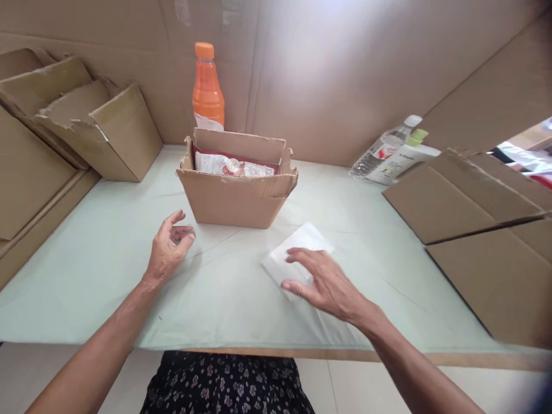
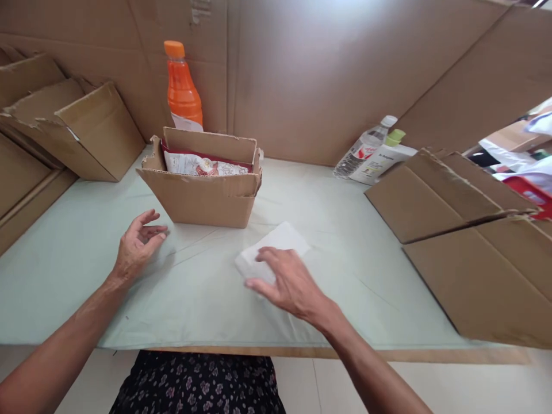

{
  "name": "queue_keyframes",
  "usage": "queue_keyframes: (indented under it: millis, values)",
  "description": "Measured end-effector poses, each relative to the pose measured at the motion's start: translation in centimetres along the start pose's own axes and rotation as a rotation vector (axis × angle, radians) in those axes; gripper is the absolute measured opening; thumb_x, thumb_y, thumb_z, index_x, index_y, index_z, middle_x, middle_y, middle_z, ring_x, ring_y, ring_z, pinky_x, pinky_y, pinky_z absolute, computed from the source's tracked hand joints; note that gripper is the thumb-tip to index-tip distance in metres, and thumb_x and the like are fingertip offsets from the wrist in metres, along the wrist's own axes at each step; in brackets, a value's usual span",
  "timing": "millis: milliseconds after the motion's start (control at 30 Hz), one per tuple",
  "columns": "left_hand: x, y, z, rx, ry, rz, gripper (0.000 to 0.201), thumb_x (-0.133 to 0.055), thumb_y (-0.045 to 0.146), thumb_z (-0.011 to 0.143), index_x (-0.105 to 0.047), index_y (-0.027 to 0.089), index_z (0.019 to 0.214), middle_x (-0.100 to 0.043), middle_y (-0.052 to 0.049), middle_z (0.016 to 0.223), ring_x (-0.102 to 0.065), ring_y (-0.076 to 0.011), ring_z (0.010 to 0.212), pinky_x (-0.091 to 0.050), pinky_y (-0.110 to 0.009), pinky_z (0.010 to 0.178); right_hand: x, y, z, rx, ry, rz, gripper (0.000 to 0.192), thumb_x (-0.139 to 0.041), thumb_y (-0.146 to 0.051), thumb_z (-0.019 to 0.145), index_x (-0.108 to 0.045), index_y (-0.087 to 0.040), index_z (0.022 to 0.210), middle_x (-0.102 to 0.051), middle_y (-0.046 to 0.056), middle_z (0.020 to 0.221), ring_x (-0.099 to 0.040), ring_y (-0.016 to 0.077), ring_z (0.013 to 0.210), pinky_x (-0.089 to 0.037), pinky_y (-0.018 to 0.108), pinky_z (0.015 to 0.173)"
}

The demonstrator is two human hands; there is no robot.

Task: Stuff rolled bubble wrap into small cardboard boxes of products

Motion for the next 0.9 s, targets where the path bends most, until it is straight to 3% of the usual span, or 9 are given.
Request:
queue_keyframes:
  millis: [100,233,400,467,533,600,667,800,900]
  values:
    - [0.8,1.7,-1.5,-0.056,0.068,0.094,0.058,-0.064,0.031,0.081,-0.053,0.017,0.136,-0.060,-0.016,0.136,-0.070,-0.0279,0.106,-0.058,-0.043,0.087,0.1,-2.5,0.5,0.100,0.015,0.357,0.037,-0.055,-0.052,0.097,-0.065,-0.028,0.123,-0.068,0.006,0.132,-0.064,0.0252,0.120,-0.053,0.043,0.101]
    - [-0.4,6.3,-5.3,-0.414,-0.015,0.264,0.041,-0.059,0.022,0.087,-0.060,0.020,0.128,-0.063,-0.012,0.131,-0.063,-0.0275,0.118,-0.053,-0.045,0.100,-0.2,1.6,2.2,-0.084,0.255,0.336,0.028,-0.054,-0.039,0.096,-0.068,-0.026,0.116,-0.071,0.007,0.125,-0.066,0.0257,0.117,-0.055,0.045,0.097]
    - [-9.4,10.7,-8.3,-0.834,-0.503,0.357,0.042,-0.062,0.031,0.090,-0.060,0.014,0.129,-0.057,-0.019,0.142,-0.049,-0.0333,0.136,-0.043,-0.049,0.111,-4.4,5.2,4.5,-0.110,0.274,0.060,0.039,-0.048,-0.028,0.093,-0.063,-0.020,0.129,-0.065,0.012,0.137,-0.059,0.0285,0.128,-0.049,0.050,0.105]
    - [-12.8,11.1,-8.7,-0.922,-0.715,0.442,0.040,-0.064,0.039,0.091,-0.064,0.012,0.121,-0.063,-0.019,0.132,-0.053,-0.0337,0.130,-0.042,-0.050,0.110,-5.9,5.4,4.7,-0.073,0.237,-0.078,0.041,-0.046,-0.026,0.094,-0.062,-0.016,0.131,-0.062,0.015,0.140,-0.056,0.0299,0.130,-0.047,0.050,0.106]
    - [-14.2,10.7,-8.8,-0.956,-0.849,0.537,0.033,-0.062,0.044,0.093,-0.068,0.013,0.104,-0.070,-0.015,0.110,-0.061,-0.0309,0.113,-0.042,-0.051,0.108,-6.5,6.0,4.1,-0.068,0.246,-0.203,0.041,-0.043,-0.027,0.098,-0.062,-0.014,0.131,-0.062,0.016,0.140,-0.054,0.0313,0.132,-0.047,0.050,0.105]
    - [-12.9,9.7,-8.6,-0.956,-0.883,0.559,0.034,-0.059,0.047,0.094,-0.067,0.015,0.086,-0.069,-0.011,0.091,-0.063,-0.0264,0.096,-0.042,-0.050,0.106,-6.3,7.1,2.8,-0.086,0.296,-0.296,0.040,-0.041,-0.030,0.100,-0.063,-0.015,0.130,-0.063,0.015,0.138,-0.055,0.0317,0.131,-0.047,0.050,0.103]
    - [-9.7,8.5,-8.1,-0.894,-0.843,0.495,0.036,-0.056,0.046,0.096,-0.064,0.017,0.077,-0.066,-0.007,0.081,-0.060,-0.0221,0.085,-0.044,-0.046,0.102,-5.8,8.7,1.3,-0.112,0.338,-0.354,0.040,-0.039,-0.033,0.102,-0.064,-0.017,0.129,-0.065,0.015,0.136,-0.057,0.0314,0.129,-0.048,0.049,0.100]
    - [-1.9,5.7,-6.5,-0.589,-0.696,0.386,0.032,-0.049,0.034,0.100,-0.065,0.018,0.077,-0.063,-0.002,0.069,-0.058,-0.0167,0.071,-0.048,-0.037,0.084,-4.5,11.0,-0.7,-0.165,0.405,-0.388,0.040,-0.040,-0.040,0.102,-0.065,-0.019,0.125,-0.065,0.015,0.134,-0.060,0.0329,0.124,-0.049,0.050,0.095]
    - [1.6,4.2,-4.4,-0.324,-0.471,0.328,0.023,-0.055,0.033,0.096,-0.068,0.020,0.084,-0.069,-0.003,0.078,-0.063,-0.0173,0.077,-0.049,-0.030,0.072,-3.1,10.2,0.2,-0.164,0.481,-0.333,0.037,-0.042,-0.042,0.101,-0.065,-0.021,0.122,-0.063,0.015,0.138,-0.058,0.0337,0.127,-0.047,0.051,0.097]
Point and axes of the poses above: each hand's wrist, its own z-axis towards the middle knuckle, its own x-axis out of the back of the hand, y = z × x, the point moved 4 cm from there along z, towards the middle knuckle
